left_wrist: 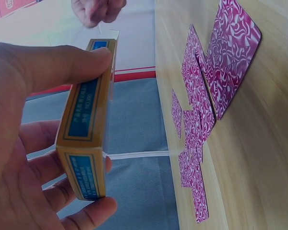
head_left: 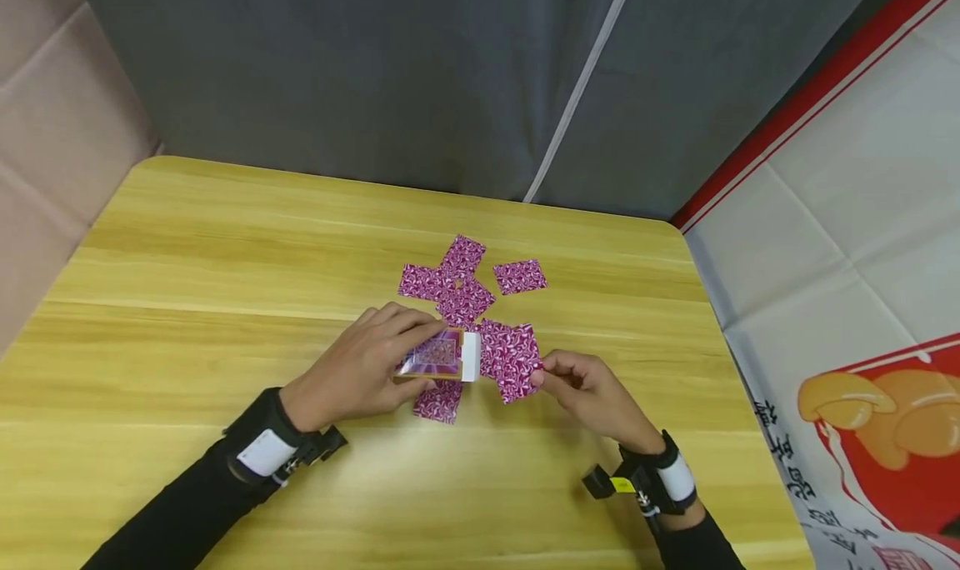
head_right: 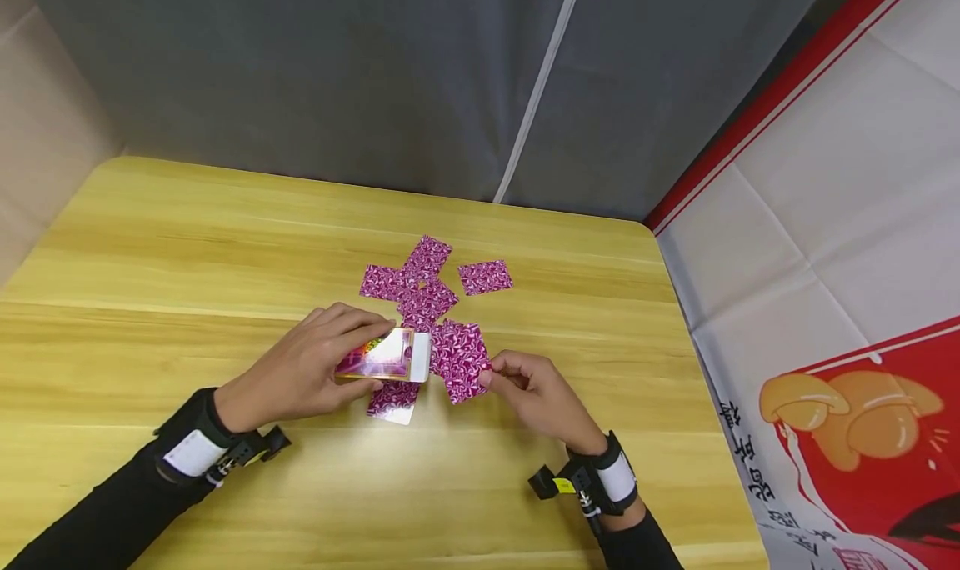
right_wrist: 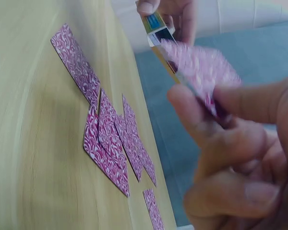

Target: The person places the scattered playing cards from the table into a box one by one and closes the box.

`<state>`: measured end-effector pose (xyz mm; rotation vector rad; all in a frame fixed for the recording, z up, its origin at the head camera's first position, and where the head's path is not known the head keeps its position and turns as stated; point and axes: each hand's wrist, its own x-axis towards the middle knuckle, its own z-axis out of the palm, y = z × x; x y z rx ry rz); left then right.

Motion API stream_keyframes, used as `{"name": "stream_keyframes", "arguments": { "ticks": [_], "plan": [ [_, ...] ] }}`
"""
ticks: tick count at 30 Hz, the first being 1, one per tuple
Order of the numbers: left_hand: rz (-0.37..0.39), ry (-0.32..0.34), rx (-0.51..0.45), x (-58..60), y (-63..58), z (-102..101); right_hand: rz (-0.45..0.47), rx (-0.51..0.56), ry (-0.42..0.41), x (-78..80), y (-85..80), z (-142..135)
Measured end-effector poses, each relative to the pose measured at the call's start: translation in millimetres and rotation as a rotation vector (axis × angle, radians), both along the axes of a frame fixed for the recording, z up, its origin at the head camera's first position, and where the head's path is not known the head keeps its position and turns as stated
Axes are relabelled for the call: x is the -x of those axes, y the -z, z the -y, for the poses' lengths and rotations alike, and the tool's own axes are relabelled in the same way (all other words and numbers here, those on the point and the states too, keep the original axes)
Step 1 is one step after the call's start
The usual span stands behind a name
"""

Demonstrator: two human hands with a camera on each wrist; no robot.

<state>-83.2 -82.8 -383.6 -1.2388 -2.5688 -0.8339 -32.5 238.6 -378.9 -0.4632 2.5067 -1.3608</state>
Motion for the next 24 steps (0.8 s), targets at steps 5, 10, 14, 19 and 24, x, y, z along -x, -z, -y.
{"name": "stream_keyframes", "arguments": {
  "ticks": [5,10,14,19,24],
  "plan": [
    [-0.006,-0.002,-0.008,-1.1,0.6,0.9,-0.008,0.039,0.036,3.8,-0.1,9.4],
    [-0.005,-0.002,-0.015,-2.1,-0.2,1.3,-0.052,-0.003,0.004,7.5,-2.7,14.7],
    [-0.002,0.008,-0.004,-2.9,-0.6,0.1,-0.076,-0.061,-0.043,12.6,-4.8,17.2],
    [-0.019,0.030,0.009,-3.5,-3.6,-3.0,-0.105,-0.116,-0.113,21.9,-10.3,24.9],
    [-0.017,0.047,0.018,-5.3,-5.9,-6.2,-0.113,-0.148,-0.095,27.3,-15.3,36.4]
  ]
}}
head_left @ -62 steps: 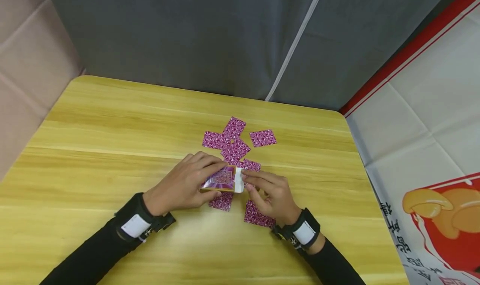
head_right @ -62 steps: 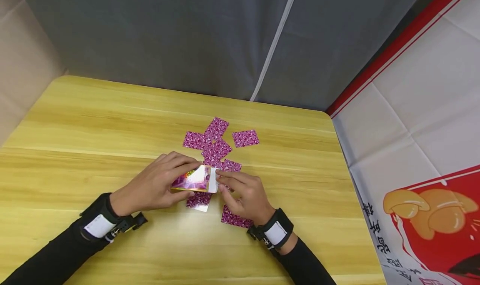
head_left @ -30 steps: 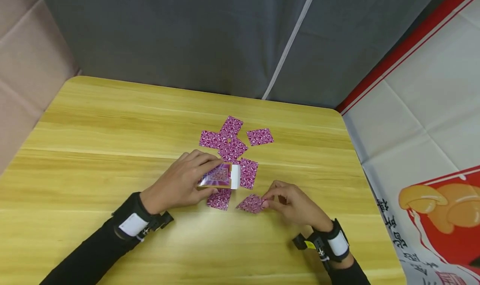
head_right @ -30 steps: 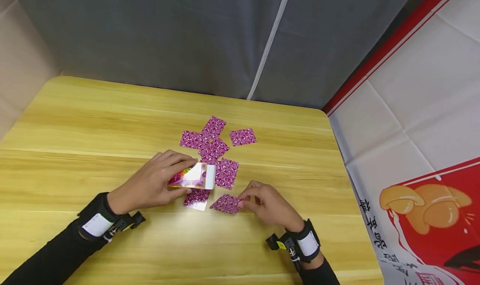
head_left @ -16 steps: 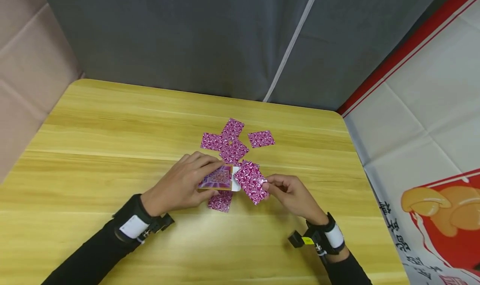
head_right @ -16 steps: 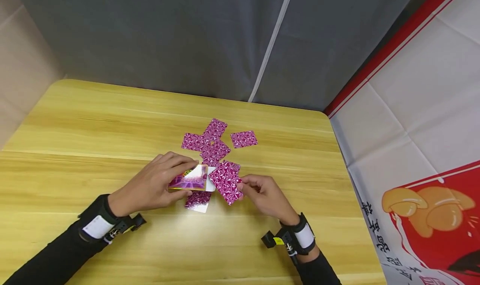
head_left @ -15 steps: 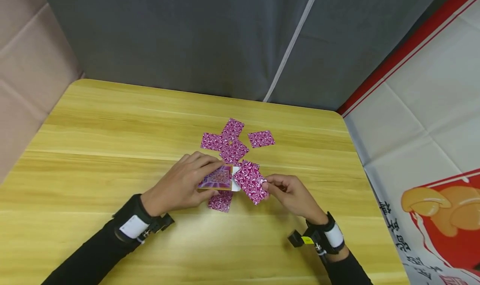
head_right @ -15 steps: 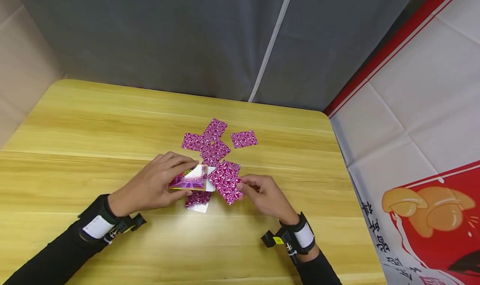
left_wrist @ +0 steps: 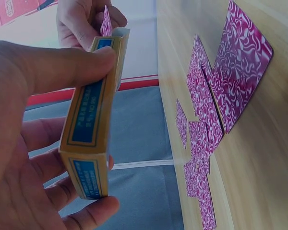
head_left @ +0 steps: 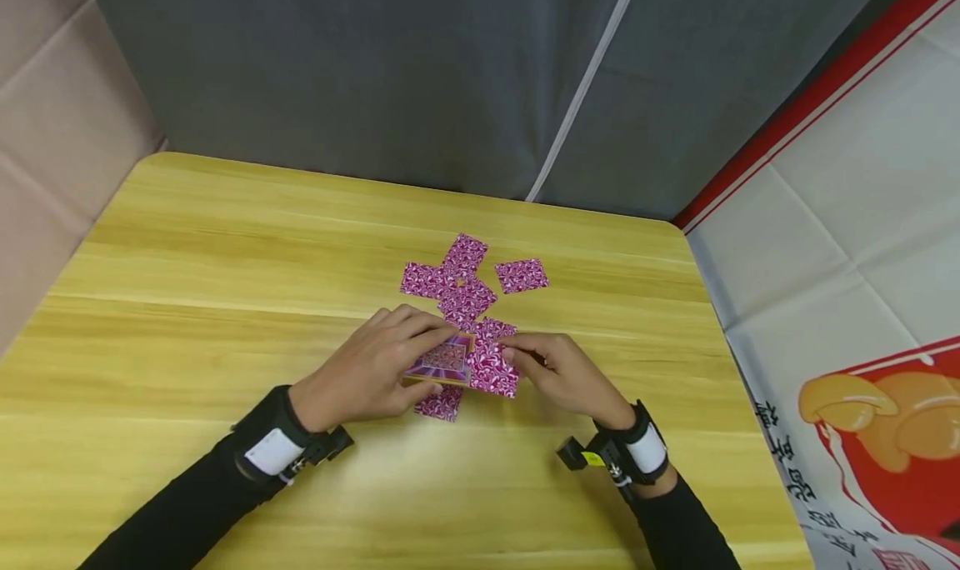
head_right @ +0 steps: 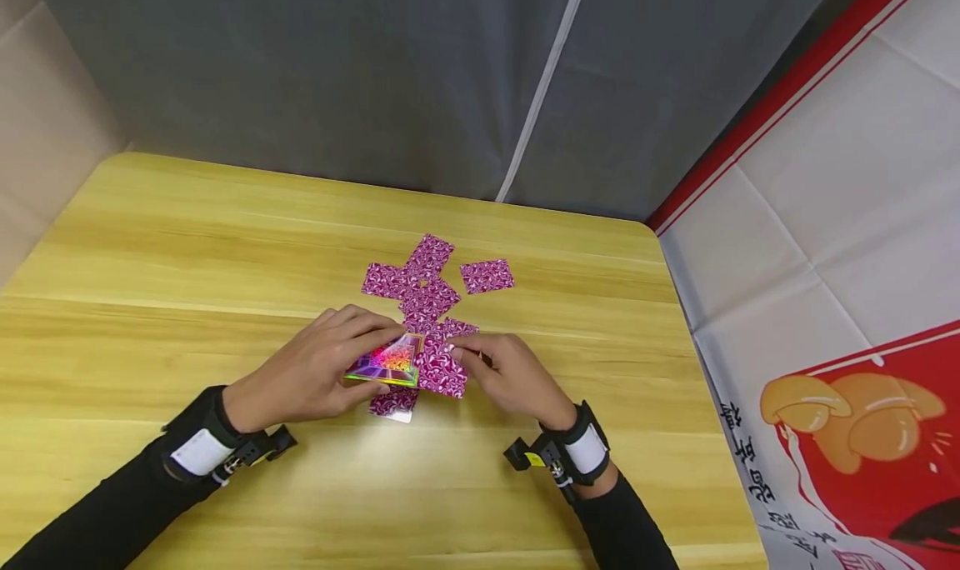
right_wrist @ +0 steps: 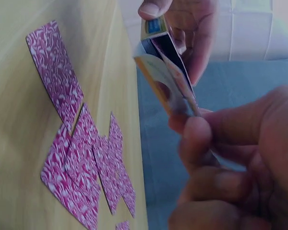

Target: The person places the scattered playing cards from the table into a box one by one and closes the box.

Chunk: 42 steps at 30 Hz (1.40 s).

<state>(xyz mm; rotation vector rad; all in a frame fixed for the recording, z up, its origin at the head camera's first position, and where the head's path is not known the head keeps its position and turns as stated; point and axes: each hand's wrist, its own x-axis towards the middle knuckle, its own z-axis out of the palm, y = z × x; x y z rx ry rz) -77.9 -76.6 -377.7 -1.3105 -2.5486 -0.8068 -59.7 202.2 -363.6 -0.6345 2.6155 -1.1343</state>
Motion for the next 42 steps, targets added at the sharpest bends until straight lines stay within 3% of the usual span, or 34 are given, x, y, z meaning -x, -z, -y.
{"name": "stream_keyframes", "arguments": {
  "ticks": [4,8,11,17,21,27,32,39,42],
  "plan": [
    [0.002,-0.008,0.008,-0.5,0.2,0.2,0.034,0.023,0.104,-2.4,-9.0,13.1],
    [-0.004,-0.008,0.008,0.0,0.6,0.6,0.042,0.051,0.168,-1.6,-2.0,17.0],
    [-0.006,-0.012,0.001,0.4,1.0,0.8,0.048,0.090,0.200,1.8,15.1,11.5],
    [-0.017,-0.016,-0.021,1.5,1.8,1.9,0.117,0.226,0.247,-0.2,21.0,5.7],
    [-0.011,-0.012,-0.023,2.2,1.5,1.9,0.137,0.289,0.228,-1.5,17.6,8.2],
    [0.007,-0.016,0.001,2.0,1.6,-0.2,0.090,0.283,0.226,-5.7,-4.0,26.2],
    [0.018,-0.008,0.002,1.4,2.1,-2.2,-0.093,0.226,0.183,-8.7,-4.5,35.9],
    [0.021,-0.025,0.005,1.5,1.2,-0.4,-0.590,0.191,0.100,-1.3,24.5,25.0],
    [0.025,-0.030,0.007,1.1,0.5,-0.8,-0.711,0.190,-0.006,0.1,29.7,20.3]
  ]
}}
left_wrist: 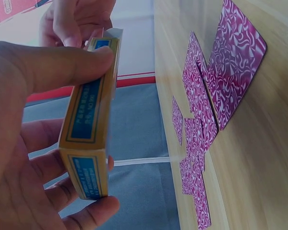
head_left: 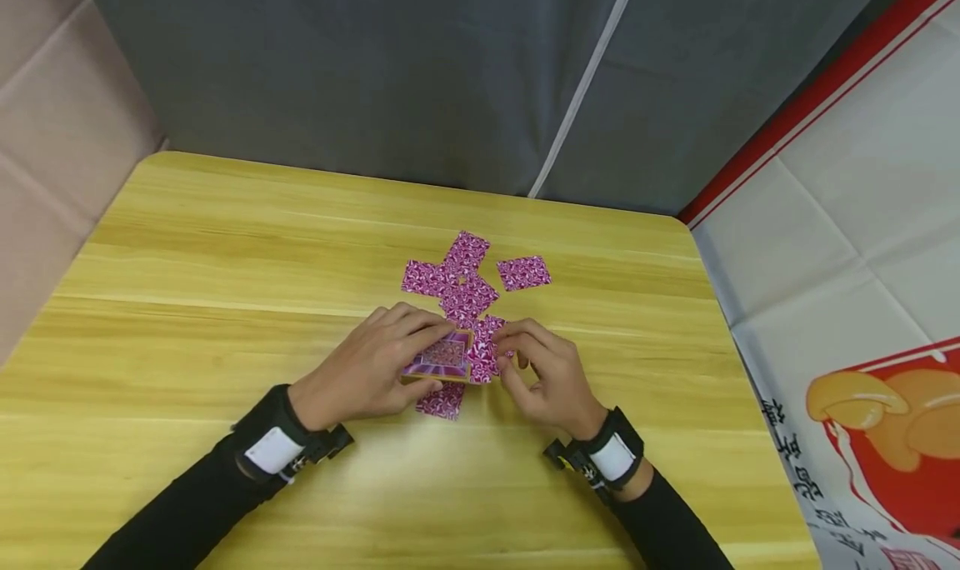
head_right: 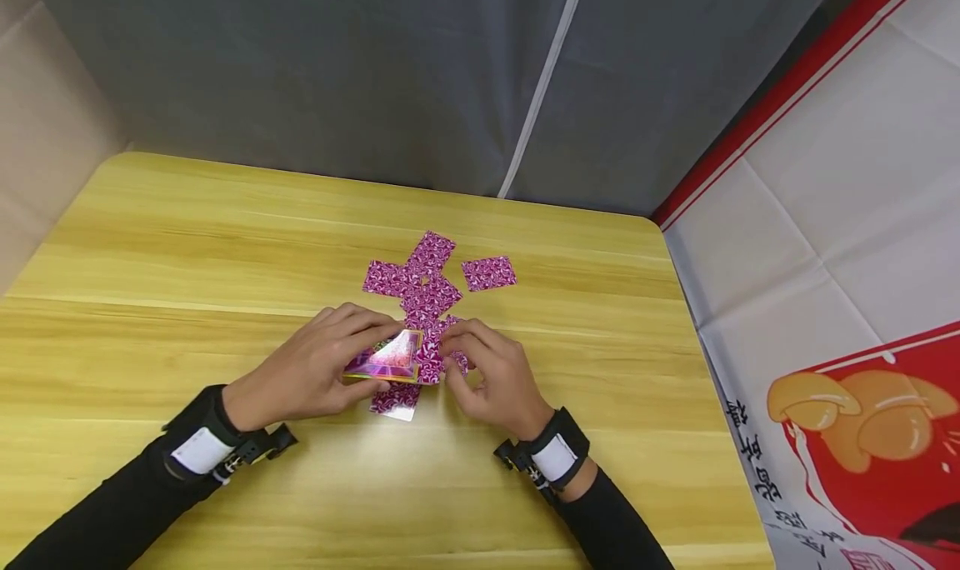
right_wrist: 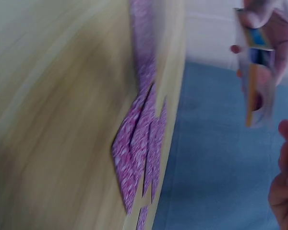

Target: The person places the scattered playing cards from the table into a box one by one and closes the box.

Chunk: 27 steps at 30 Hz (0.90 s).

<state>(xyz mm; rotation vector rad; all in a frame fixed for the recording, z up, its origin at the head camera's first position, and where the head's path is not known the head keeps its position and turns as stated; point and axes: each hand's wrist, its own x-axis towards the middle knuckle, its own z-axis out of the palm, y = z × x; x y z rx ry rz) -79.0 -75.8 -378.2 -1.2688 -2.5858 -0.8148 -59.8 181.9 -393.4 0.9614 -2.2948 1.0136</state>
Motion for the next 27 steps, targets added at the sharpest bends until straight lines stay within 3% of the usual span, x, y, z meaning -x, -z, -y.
{"name": "stream_keyframes", "arguments": {
  "ticks": [4,12,23,27],
  "plan": [
    [0.003,-0.001,0.011,-0.1,-0.5,-0.3,-0.076,-0.068,-0.026,-0.7,3.6,-1.9],
    [0.002,0.001,0.018,-0.6,-1.5,-1.1,-0.149,-0.105,-0.026,-1.7,4.7,0.3],
    [-0.011,0.002,0.023,0.1,0.6,-1.4,-0.172,-0.250,-0.078,-4.9,-3.3,9.4],
    [-0.007,0.003,0.018,0.9,1.6,0.6,-0.198,-0.256,-0.073,-5.2,-2.9,9.4]
  ]
}}
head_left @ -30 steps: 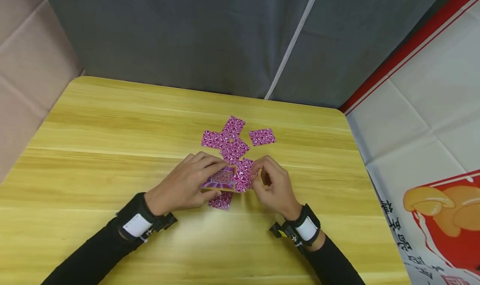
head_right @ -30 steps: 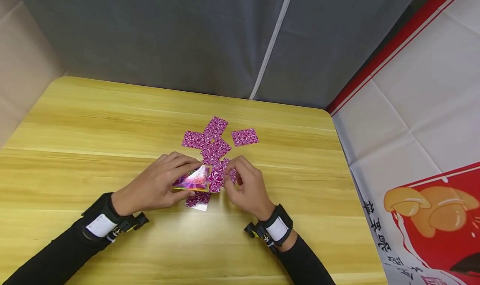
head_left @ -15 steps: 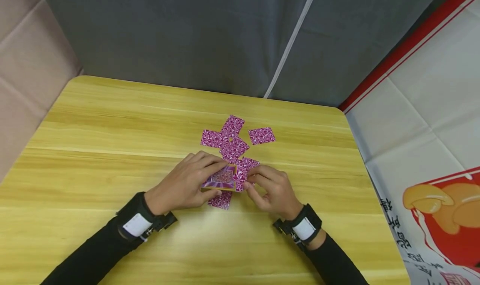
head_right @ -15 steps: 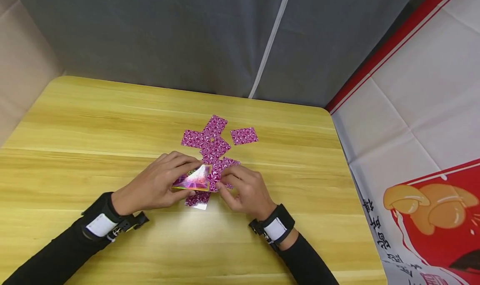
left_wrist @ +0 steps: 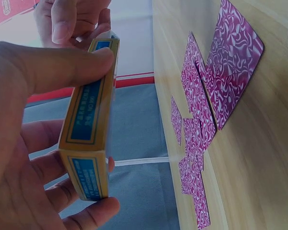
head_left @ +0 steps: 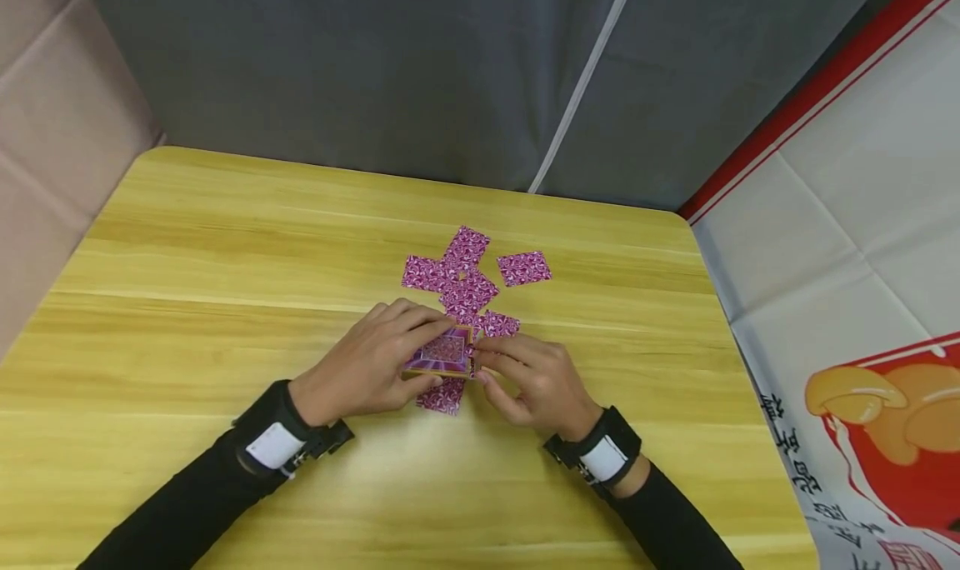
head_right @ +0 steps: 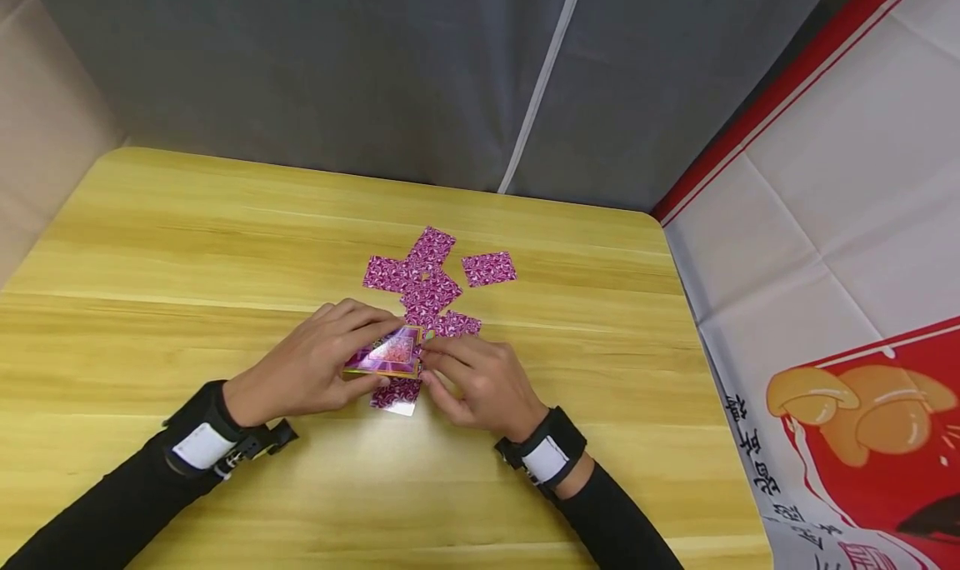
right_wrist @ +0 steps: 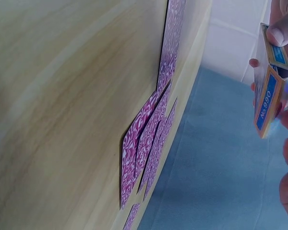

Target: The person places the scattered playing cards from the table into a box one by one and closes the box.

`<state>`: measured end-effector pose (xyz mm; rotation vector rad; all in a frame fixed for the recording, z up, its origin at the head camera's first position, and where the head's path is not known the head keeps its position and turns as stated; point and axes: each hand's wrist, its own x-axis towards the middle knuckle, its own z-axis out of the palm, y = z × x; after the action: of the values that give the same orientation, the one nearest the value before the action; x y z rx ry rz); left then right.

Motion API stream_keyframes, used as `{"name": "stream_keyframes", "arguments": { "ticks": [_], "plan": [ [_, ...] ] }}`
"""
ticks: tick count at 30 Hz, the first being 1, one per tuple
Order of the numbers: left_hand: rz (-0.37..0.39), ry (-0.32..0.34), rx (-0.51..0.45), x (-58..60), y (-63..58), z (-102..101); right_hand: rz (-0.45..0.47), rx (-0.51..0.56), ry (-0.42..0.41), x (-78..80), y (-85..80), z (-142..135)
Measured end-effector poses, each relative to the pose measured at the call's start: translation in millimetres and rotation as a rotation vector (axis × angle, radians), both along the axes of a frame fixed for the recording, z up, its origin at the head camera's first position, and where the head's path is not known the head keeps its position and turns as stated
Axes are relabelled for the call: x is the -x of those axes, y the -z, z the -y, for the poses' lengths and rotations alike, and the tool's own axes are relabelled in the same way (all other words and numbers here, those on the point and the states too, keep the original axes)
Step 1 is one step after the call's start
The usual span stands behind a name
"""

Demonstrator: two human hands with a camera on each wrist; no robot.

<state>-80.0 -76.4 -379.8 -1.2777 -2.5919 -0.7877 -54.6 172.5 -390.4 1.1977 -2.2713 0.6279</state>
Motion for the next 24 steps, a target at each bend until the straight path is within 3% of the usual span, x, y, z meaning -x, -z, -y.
{"name": "stream_keyframes", "arguments": {
  "ticks": [9,15,24],
  "plan": [
    [-0.001,0.008,-0.012,-1.2,-1.7,-1.9,-0.033,-0.024,-0.005,-1.0,0.3,-0.5],
    [0.004,0.006,-0.007,-1.6,-0.9,-2.6,0.003,-0.033,-0.031,-3.0,1.8,0.0],
    [0.010,0.007,-0.023,-2.0,-1.5,-1.2,0.046,0.018,0.006,-0.1,3.1,-3.9]
  ]
}}
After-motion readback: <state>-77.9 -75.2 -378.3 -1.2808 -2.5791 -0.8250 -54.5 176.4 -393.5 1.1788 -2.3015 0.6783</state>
